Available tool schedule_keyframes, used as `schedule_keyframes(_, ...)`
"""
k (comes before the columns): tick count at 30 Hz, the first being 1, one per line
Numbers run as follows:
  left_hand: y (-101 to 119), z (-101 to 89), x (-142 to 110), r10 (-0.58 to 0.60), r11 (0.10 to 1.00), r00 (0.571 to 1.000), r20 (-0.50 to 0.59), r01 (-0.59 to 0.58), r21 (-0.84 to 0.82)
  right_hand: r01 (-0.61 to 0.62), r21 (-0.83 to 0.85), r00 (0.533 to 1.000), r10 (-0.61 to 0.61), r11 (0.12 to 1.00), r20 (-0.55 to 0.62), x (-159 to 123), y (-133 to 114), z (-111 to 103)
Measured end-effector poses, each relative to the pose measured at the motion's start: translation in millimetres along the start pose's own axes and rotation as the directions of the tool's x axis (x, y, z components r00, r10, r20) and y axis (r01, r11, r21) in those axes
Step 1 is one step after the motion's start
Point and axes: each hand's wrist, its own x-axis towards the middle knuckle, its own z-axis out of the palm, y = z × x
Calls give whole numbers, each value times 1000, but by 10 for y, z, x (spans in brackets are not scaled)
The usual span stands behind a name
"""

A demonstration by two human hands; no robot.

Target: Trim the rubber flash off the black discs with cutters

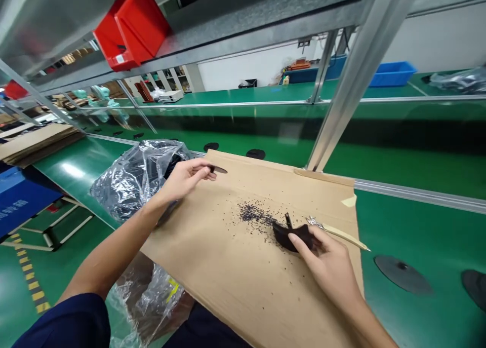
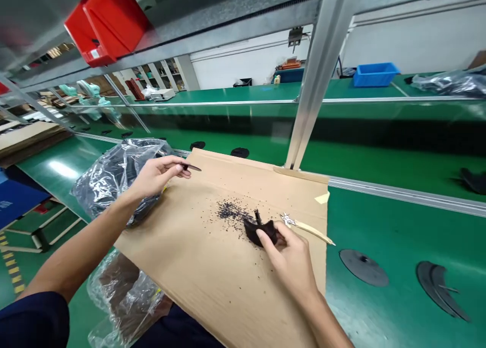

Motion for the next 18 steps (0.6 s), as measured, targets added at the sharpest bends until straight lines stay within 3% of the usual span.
schedule_keyframes(3,274,450,-142,122,893,992,32,-96,-439,-133,175,986,112,976,125,-5,-38,9)
schedule_keyframes(6,466,904,-269,161,730,973,165,-5,-683,-250,300,954,181,921,238,-14,-65,14)
schedule_keyframes(8,527,1165,-364,164,701,958,233,53,-711,-327,374,926,216,868,310,-25,-71,18)
schedule_keyframes(12,517,1497,-573,172,801,961,218,-7,-599,-436,436,875,256,787,412,-49,-73,34)
schedule_keyframes(18,440,1540,-675,373,825,919,127,-266,-500,-445,397,864,267,803,428,-58,-73,65)
